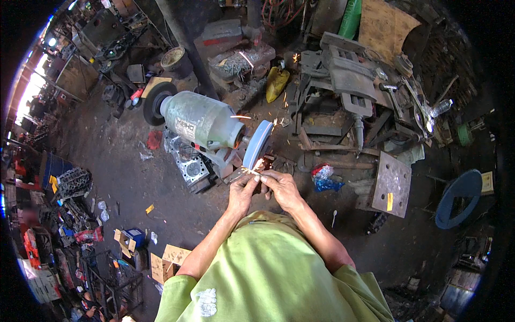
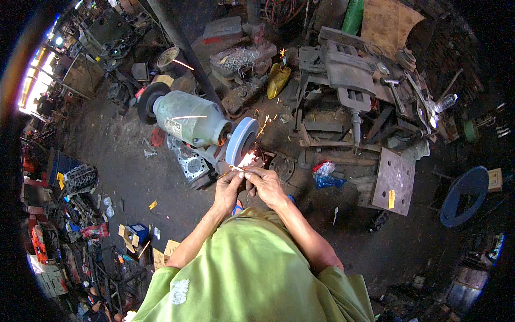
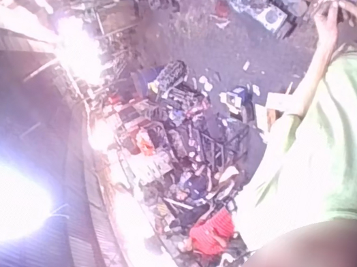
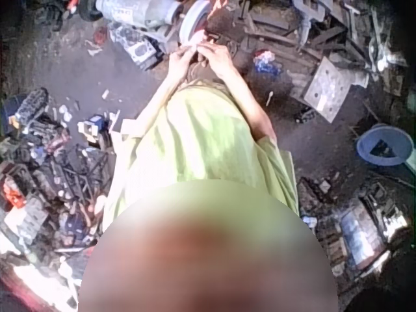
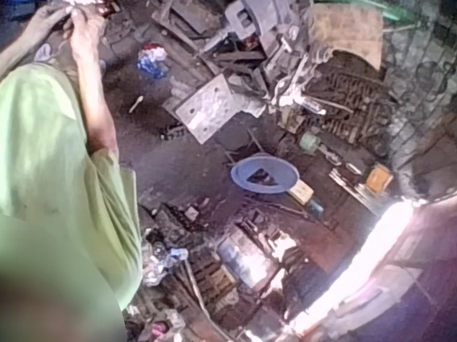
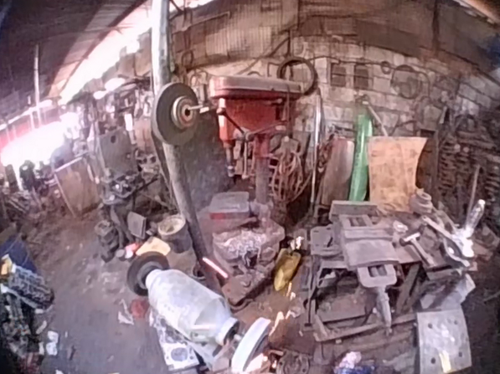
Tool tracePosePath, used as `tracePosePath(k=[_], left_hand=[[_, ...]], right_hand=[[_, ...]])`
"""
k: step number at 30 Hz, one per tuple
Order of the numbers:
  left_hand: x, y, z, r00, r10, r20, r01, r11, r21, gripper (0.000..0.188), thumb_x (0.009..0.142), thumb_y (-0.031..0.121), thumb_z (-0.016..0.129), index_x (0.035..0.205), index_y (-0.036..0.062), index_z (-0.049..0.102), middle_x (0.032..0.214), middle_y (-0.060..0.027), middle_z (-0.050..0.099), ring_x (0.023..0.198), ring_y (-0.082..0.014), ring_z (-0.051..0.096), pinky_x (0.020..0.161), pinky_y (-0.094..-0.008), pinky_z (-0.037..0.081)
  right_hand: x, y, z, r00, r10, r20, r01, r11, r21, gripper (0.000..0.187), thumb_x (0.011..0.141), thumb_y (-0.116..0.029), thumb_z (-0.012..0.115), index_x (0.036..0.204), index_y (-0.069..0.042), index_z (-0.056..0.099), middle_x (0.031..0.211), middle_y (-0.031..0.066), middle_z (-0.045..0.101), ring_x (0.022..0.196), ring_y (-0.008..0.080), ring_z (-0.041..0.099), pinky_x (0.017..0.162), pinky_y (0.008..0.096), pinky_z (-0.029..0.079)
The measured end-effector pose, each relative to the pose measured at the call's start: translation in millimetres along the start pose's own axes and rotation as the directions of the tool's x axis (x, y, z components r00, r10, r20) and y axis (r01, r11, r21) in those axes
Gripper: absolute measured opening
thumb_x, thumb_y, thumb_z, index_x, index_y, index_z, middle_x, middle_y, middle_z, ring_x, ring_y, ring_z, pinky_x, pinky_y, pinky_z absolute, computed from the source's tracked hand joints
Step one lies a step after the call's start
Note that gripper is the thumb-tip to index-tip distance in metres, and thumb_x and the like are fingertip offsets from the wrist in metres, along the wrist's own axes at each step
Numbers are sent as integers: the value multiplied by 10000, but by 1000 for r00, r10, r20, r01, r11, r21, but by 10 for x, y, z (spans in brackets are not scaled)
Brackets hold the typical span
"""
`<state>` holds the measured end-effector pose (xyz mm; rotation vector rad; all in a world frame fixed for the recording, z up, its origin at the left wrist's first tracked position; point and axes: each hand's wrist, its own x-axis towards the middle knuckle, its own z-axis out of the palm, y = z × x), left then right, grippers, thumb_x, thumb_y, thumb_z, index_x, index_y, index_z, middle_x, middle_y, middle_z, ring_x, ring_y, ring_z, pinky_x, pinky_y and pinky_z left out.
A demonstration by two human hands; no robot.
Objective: The person installs a grinding wheel onto a bench grinder, then repeatedly grinds small metal pieces against the wheel, creating sparks. They pause to inspect the pieces and briefly adjust the grinder's guard before resuming grinding.
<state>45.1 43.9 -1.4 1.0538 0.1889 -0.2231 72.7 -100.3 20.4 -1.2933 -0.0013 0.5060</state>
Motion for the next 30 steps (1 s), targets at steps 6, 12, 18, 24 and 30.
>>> tracePosePath(k=[6, 12, 18, 24, 30], left_hand=[[-20, -112, -73, 998, -23, -66, 35, 981, 190, 248, 955, 203, 567, 956, -38, 631, 757, -107, 620, 667, -217, 617, 657, -341, 512], [-188, -125, -122, 996, 71, -46, -49, 926, 374, 220, 947, 188, 585, 902, 1, 692, 773, -11, 635, 745, -97, 567, 671, -278, 481], [-372, -119, -475, 994, -86, -64, 99, 968, 230, 259, 927, 274, 628, 958, 32, 715, 760, 41, 613, 711, -62, 487, 634, -255, 430], [-546, 73, -904, 996, -84, -32, 89, 913, 399, 325, 935, 296, 610, 1132, 45, 674, 910, -15, 696, 814, -95, 567, 729, -276, 478], [-825, 131, -1221, 923, -339, -183, 384, 766, 516, 371, 912, 324, 604, 1194, 86, 648, 930, -72, 707, 815, -129, 621, 742, -293, 497]], right_hand=[[-116, -82, -59, 998, -25, 55, 28, 998, -60, 207, 947, -146, 550, 1040, -4, 668, 694, 29, 606, 568, 99, 543, 513, 241, 449], [-211, -116, 6, 997, 66, 36, -50, 940, -337, 223, 938, -159, 571, 1023, 29, 655, 744, 66, 645, 581, 119, 581, 530, 253, 462], [-175, 179, 333, 995, 96, 24, -88, 966, -243, 155, 928, -58, 547, 986, 45, 646, 798, 112, 672, 548, 144, 593, 516, 258, 466], [-138, 505, 658, 983, 162, 84, -148, 978, -145, 171, 925, -25, 511, 1006, 51, 641, 831, 122, 674, 583, 158, 607, 550, 274, 503], [-176, 659, 709, 938, 341, 65, -312, 910, -275, 219, 912, -37, 514, 1082, 78, 591, 852, 154, 687, 578, 170, 619, 534, 274, 473]])
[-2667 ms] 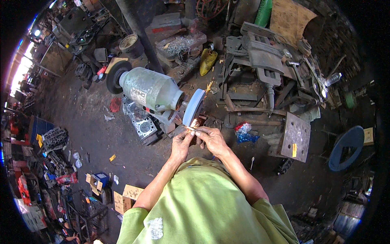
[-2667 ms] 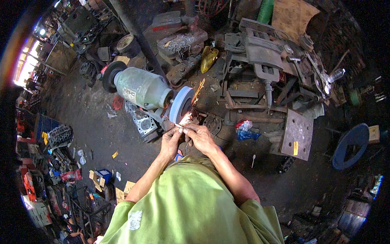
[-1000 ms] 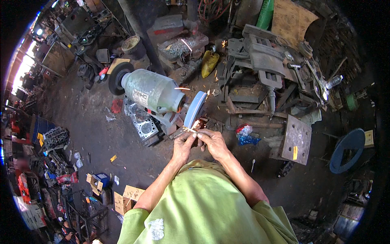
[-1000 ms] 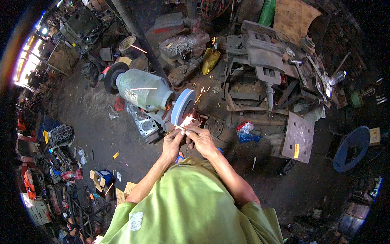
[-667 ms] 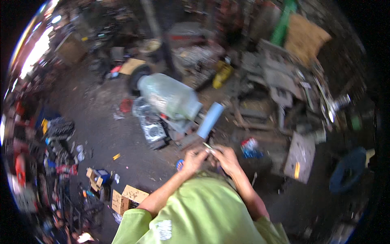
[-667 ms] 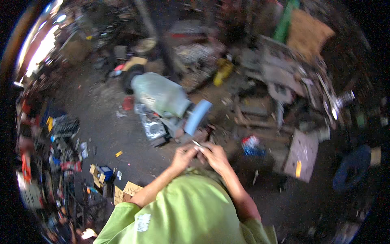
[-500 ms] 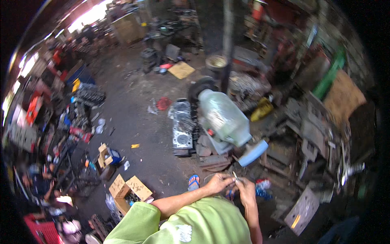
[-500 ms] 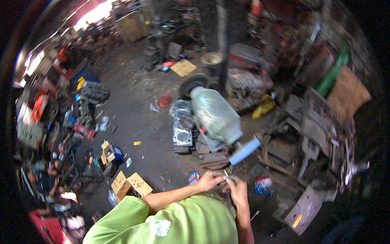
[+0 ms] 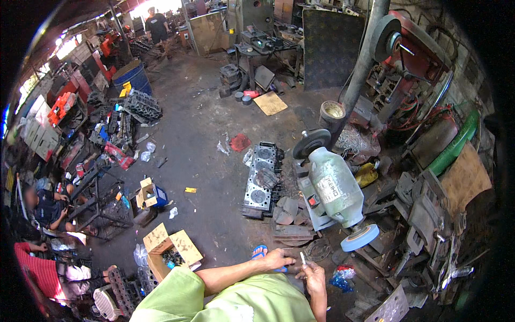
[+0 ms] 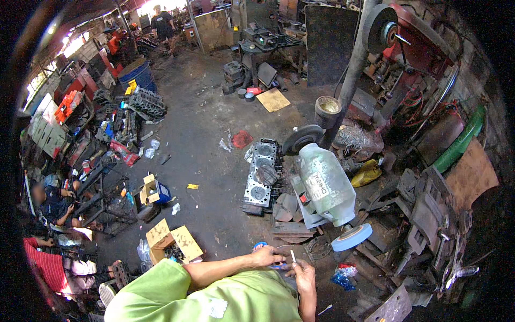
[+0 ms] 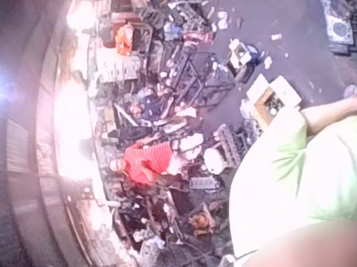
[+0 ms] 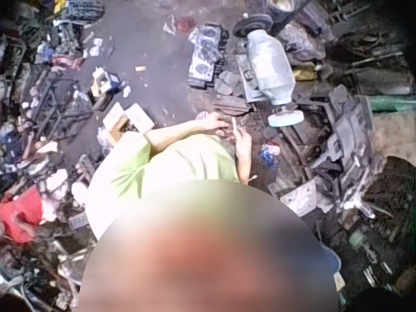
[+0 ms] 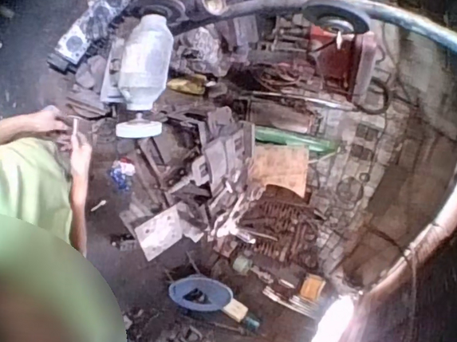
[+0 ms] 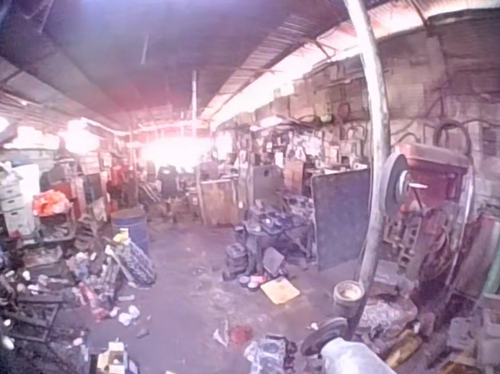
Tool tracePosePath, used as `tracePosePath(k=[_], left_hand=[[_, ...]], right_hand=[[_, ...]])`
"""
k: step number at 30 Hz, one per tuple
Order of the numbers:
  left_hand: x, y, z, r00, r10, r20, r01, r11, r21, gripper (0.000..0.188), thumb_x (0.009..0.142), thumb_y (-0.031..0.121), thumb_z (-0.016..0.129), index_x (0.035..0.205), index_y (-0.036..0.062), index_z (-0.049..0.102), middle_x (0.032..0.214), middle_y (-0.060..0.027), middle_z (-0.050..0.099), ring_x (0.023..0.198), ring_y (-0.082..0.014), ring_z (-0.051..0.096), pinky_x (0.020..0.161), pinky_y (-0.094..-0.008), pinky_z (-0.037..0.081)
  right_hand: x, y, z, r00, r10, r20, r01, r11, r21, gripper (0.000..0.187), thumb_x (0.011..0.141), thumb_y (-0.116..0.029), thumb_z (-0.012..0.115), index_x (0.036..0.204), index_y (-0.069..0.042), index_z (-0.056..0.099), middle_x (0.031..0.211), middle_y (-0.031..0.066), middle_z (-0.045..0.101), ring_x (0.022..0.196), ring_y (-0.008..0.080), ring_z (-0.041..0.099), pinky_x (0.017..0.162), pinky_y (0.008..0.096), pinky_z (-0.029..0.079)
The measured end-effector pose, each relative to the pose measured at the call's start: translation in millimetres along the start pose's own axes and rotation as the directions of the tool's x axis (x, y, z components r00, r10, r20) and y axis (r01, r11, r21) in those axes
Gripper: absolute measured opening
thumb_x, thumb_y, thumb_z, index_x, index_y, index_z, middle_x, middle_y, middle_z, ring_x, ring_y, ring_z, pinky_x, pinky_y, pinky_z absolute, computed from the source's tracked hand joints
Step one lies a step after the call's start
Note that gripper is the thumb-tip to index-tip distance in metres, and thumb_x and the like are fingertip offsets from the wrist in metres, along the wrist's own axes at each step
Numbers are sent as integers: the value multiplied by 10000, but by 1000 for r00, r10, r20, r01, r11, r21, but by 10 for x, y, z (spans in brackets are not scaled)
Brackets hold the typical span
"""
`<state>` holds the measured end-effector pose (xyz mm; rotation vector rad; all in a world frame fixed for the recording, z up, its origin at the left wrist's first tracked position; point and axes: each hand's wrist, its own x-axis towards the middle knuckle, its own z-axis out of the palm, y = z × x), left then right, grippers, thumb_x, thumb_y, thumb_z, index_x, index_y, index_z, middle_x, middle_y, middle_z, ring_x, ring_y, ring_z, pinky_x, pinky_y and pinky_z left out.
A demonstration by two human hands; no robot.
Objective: The person installs a grinding wheel onto a bench grinder, then repeatedly grinds small metal pieces against the wheel, creating sparks. They pause to inspect the pieces and briefly adjust the grinder's guard before resuming grinding.
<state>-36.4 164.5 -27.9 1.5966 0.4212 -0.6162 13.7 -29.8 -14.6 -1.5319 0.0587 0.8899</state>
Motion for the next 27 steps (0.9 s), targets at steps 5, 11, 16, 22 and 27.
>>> tracePosePath(k=[5, 11, 16, 22, 27], left_hand=[[32, -378, -104, 979, -87, -184, 64, 990, -128, 337, 896, 275, 629, 1179, 95, 661, 937, -52, 707, 819, -135, 625, 750, -300, 501], [-141, -446, -380, 946, -132, -297, 102, 988, -115, 322, 873, 253, 669, 1110, 37, 683, 915, -56, 699, 788, -141, 618, 720, -309, 505], [-118, -431, -849, 912, -171, -372, 90, 970, -227, 310, 905, 225, 614, 1142, 30, 655, 987, -75, 689, 809, -156, 618, 720, -313, 510], [122, 62, -2165, 779, 7, -627, -128, 981, -148, 251, 875, 250, 620, 859, 11, 697, 726, -30, 638, 618, -124, 541, 545, -293, 423], [832, 1448, -3437, 595, 437, -674, -56, 860, 508, 366, 836, 346, 598, 900, -1, 695, 746, -131, 681, 714, -202, 658, 664, -357, 487]], right_hand=[[43, 94, -234, 996, 78, -45, -79, 997, -17, 228, 926, -72, 514, 1108, 57, 561, 865, 162, 696, 547, 162, 622, 508, 255, 427], [172, 353, -430, 997, 55, -47, -58, 996, -65, 227, 921, -87, 538, 1096, 48, 589, 845, 136, 693, 566, 150, 620, 514, 249, 433], [137, 639, -572, 988, -3, -157, -19, 991, -135, 225, 908, -97, 584, 1072, 44, 643, 826, 95, 688, 601, 144, 620, 549, 263, 462], [-9, 1046, -774, 919, 88, -385, -159, 975, -154, 212, 874, -99, 608, 1002, 55, 677, 769, 113, 686, 604, 155, 628, 542, 302, 497], [-143, 1925, -969, 777, 175, -605, -200, 979, 26, 160, 839, -106, 641, 867, 40, 699, 716, 109, 679, 602, 157, 640, 531, 312, 490]])
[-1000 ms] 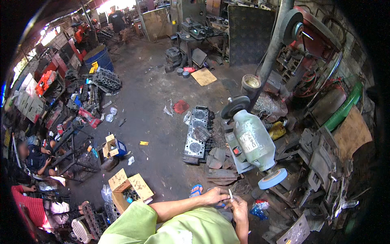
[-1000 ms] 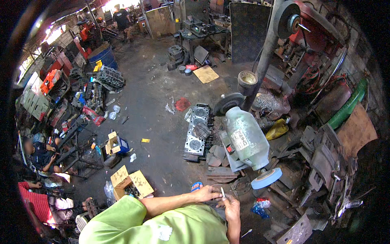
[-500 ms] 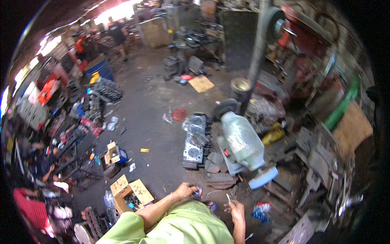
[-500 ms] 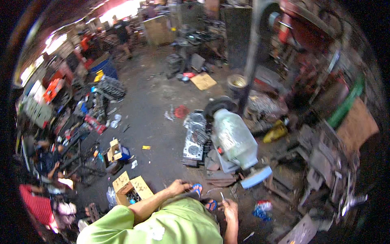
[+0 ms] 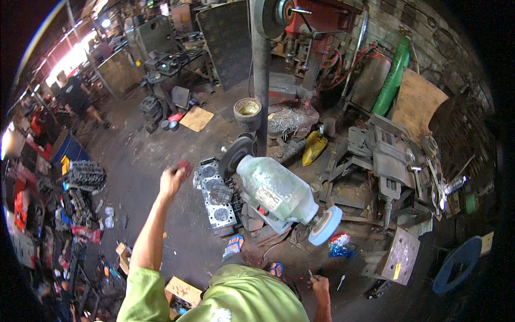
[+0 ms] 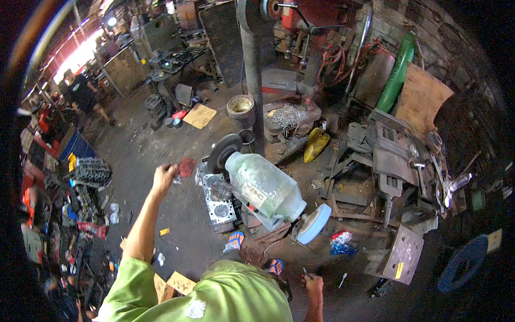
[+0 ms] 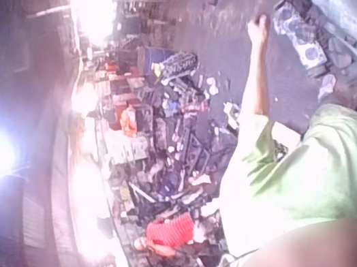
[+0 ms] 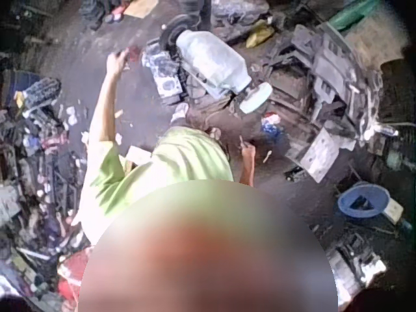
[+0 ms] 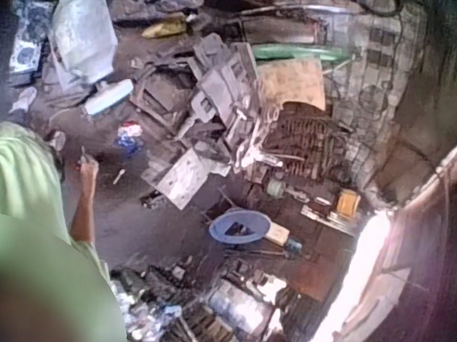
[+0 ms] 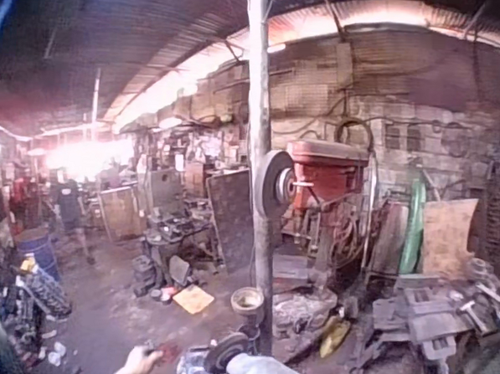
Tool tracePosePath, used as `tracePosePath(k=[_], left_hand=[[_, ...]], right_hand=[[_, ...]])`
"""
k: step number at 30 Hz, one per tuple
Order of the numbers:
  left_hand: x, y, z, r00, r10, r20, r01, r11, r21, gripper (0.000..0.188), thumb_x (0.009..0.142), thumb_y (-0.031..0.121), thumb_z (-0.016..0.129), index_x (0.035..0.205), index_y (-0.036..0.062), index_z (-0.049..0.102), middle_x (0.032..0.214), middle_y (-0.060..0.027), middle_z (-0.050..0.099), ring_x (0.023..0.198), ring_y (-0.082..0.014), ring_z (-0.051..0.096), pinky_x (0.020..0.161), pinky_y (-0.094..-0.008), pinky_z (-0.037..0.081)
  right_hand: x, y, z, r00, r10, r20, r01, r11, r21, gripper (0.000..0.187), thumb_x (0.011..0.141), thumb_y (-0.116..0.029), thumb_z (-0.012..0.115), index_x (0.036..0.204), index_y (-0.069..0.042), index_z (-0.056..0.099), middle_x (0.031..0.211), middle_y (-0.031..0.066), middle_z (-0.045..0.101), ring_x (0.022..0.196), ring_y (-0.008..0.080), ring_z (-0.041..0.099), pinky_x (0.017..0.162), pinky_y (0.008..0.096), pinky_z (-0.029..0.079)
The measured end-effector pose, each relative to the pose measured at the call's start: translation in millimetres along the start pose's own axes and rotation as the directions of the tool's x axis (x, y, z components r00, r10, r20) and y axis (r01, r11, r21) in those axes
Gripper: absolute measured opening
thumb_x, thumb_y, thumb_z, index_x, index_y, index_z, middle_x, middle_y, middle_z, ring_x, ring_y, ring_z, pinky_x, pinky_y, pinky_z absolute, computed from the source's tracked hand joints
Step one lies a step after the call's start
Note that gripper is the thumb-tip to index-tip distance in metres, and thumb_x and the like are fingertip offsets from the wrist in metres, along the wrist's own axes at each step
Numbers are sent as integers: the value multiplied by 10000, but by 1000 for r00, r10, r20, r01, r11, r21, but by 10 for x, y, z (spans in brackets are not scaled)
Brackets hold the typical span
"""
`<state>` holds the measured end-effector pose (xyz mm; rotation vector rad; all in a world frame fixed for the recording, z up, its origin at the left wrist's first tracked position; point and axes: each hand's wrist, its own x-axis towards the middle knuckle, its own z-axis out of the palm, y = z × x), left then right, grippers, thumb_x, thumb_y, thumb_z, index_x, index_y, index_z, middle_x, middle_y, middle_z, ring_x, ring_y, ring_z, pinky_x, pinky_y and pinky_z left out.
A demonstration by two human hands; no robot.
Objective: The person installs a grinding wheel onto a bench grinder, then repeatedly grinds small metal pieces against the wheel, creating sparks. They pause to inspect the pieces and briefly adjust the grinder's guard before resuming grinding.
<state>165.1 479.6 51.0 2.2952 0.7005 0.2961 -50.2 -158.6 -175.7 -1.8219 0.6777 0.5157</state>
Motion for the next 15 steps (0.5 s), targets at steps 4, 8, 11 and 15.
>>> tracePosePath(k=[4, 8, 11, 15], left_hand=[[1217, 881, 147, 915, 395, 79, -403, 906, 129, 331, 819, 305, 600, 929, 7, 688, 873, -195, 688, 834, -353, 670, 772, -426, 506], [1877, 1718, 572, 694, 671, 259, -694, 720, -7, 288, 839, 223, 576, 984, -4, 680, 961, -211, 679, 921, -360, 660, 827, -426, 513], [2109, 2148, 947, 527, 646, 552, -768, 640, -16, 438, 887, 369, 519, 1076, 0, 659, 1084, -221, 652, 1035, -372, 619, 901, -430, 478], [2158, 2333, 1331, 458, 445, 769, -850, 473, 232, 752, 855, 694, 435, 1177, 41, 622, 1210, -234, 592, 1194, -375, 521, 1001, -442, 405]], right_hand=[[-47, 614, 252, 969, -120, -216, 90, 986, -141, 134, 808, -16, 609, 904, 68, 651, 655, 100, 624, 558, 191, 613, 474, 328, 467], [-489, 556, 725, 922, 260, -287, -139, 914, 382, 129, 813, -17, 603, 895, 72, 649, 665, 120, 633, 515, 196, 607, 442, 344, 483], [-915, 383, 1027, 910, 286, -300, -135, 889, 438, 154, 845, -43, 598, 921, 76, 658, 681, 142, 655, 512, 207, 619, 469, 340, 521], [-1392, 494, 1445, 865, 309, -394, -247, 948, 202, 247, 911, -164, 503, 923, 45, 634, 751, 157, 651, 551, 278, 628, 505, 391, 551]])
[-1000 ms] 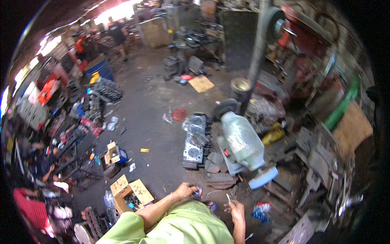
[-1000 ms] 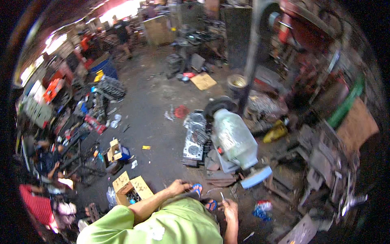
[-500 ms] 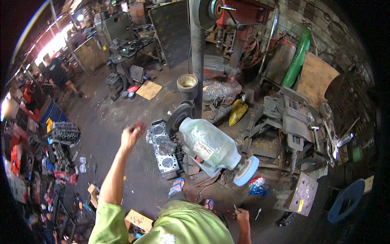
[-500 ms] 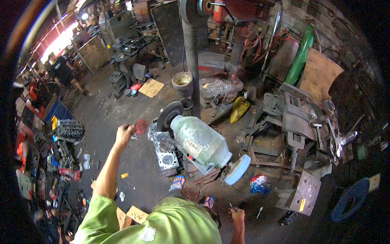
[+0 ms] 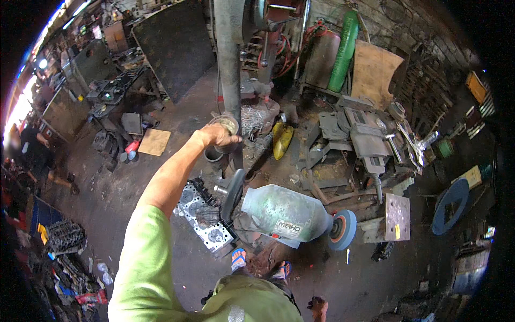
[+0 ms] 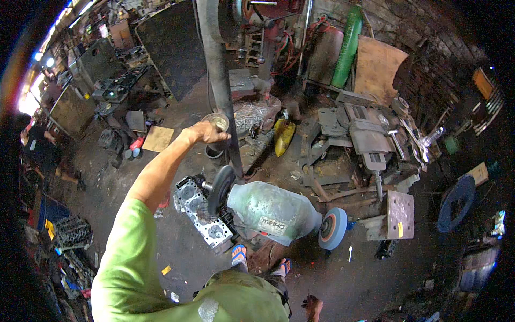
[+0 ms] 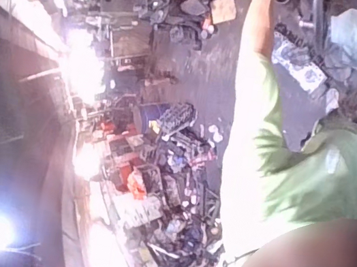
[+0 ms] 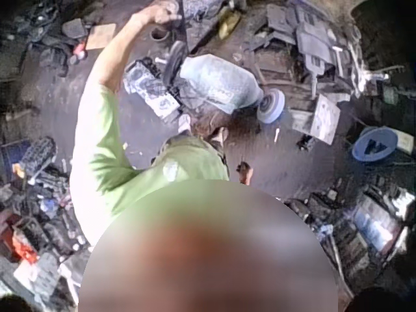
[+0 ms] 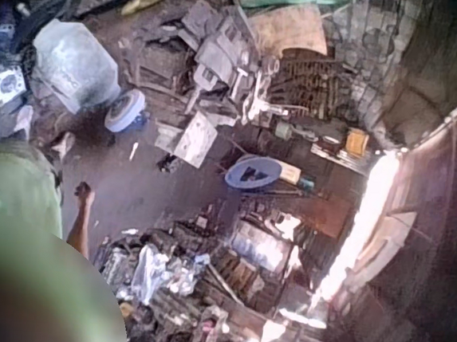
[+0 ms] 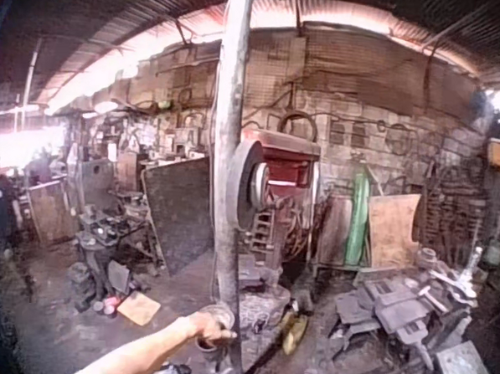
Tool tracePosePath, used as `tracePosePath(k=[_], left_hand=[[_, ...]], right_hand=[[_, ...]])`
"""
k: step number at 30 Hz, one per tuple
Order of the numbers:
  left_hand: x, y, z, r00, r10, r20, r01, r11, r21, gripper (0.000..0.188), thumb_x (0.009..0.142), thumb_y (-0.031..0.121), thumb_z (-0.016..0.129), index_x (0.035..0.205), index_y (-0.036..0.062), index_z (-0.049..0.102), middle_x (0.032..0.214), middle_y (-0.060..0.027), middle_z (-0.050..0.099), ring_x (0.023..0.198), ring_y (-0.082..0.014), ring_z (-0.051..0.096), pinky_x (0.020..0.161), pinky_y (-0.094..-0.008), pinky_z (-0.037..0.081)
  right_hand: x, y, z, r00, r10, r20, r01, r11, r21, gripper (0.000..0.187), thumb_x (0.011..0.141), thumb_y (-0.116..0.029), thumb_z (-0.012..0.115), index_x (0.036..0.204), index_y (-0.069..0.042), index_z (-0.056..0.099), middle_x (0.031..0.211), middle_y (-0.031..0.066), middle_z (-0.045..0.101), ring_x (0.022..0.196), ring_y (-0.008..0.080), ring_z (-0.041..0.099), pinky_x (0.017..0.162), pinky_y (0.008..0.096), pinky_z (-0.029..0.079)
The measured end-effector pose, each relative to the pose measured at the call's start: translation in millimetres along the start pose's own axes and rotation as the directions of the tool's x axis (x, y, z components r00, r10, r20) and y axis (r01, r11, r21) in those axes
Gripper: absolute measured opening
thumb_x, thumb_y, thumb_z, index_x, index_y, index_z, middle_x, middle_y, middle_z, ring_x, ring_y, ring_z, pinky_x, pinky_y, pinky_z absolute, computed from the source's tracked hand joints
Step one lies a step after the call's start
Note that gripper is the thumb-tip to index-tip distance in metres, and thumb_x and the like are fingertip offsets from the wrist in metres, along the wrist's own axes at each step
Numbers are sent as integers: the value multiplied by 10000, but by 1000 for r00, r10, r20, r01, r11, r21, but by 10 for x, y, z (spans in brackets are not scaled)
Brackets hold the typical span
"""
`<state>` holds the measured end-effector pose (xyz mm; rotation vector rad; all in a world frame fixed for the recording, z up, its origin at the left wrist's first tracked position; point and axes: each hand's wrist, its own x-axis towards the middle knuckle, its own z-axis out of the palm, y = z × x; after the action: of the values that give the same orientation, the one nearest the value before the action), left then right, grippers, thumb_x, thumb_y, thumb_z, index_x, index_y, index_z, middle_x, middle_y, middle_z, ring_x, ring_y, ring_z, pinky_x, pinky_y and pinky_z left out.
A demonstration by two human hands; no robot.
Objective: The person installs a grinding wheel onto a bench grinder, then repeatedly grinds small metal pieces against the wheel, creating sparks. They pause to inspect the pieces and briefly adjust the grinder's guard before resuming grinding.
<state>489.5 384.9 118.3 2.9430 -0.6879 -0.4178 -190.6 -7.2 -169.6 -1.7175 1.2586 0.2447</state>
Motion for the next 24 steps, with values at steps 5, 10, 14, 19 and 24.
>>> tracePosePath(k=[5, 10, 14, 19, 24], left_hand=[[84, -67, -21, 971, 130, 199, -140, 989, 40, 744, 789, 658, 574, 1181, 27, 613, 1115, -231, 638, 1101, -350, 588, 930, -432, 446], [114, -113, -58, 941, 151, 304, -167, 986, 29, 738, 764, 631, 627, 1141, -4, 630, 1108, -226, 645, 1066, -338, 609, 900, -418, 464], [180, -129, -2, 947, 129, 294, -144, 989, 29, 719, 758, 609, 649, 1161, 14, 630, 1148, -208, 637, 1077, -335, 599, 917, -402, 456], [303, -305, 13, 941, 179, 289, -145, 980, -132, 700, 738, 596, 682, 1190, 63, 631, 1185, -174, 633, 1108, -316, 582, 948, -388, 435], [493, -362, 54, 965, 40, 260, 4, 986, -166, 480, 814, 441, 612, 1176, 126, 635, 1233, -140, 613, 1163, -285, 550, 942, -382, 433]], right_hand=[[-480, 586, 156, 981, 150, 124, -189, 883, 430, 219, 903, -168, 578, 1038, -14, 655, 726, 119, 650, 552, 215, 588, 463, 317, 485], [-568, 724, 373, 982, 133, 136, -182, 866, 465, 195, 903, -74, 579, 1065, 15, 638, 742, 109, 654, 551, 192, 587, 475, 302, 495], [-497, 565, 491, 997, 1, 77, -23, 957, 290, 202, 906, -63, 556, 1075, 20, 630, 763, 112, 655, 552, 202, 591, 490, 318, 516], [-485, 412, 485, 990, 41, 135, -113, 800, 589, 229, 905, -99, 599, 1104, 12, 616, 758, 101, 656, 541, 186, 586, 489, 316, 518], [-541, 523, 498, 988, 137, 68, -153, 917, 368, 226, 940, -144, 550, 1113, -11, 612, 787, 120, 651, 585, 212, 605, 496, 326, 525]])
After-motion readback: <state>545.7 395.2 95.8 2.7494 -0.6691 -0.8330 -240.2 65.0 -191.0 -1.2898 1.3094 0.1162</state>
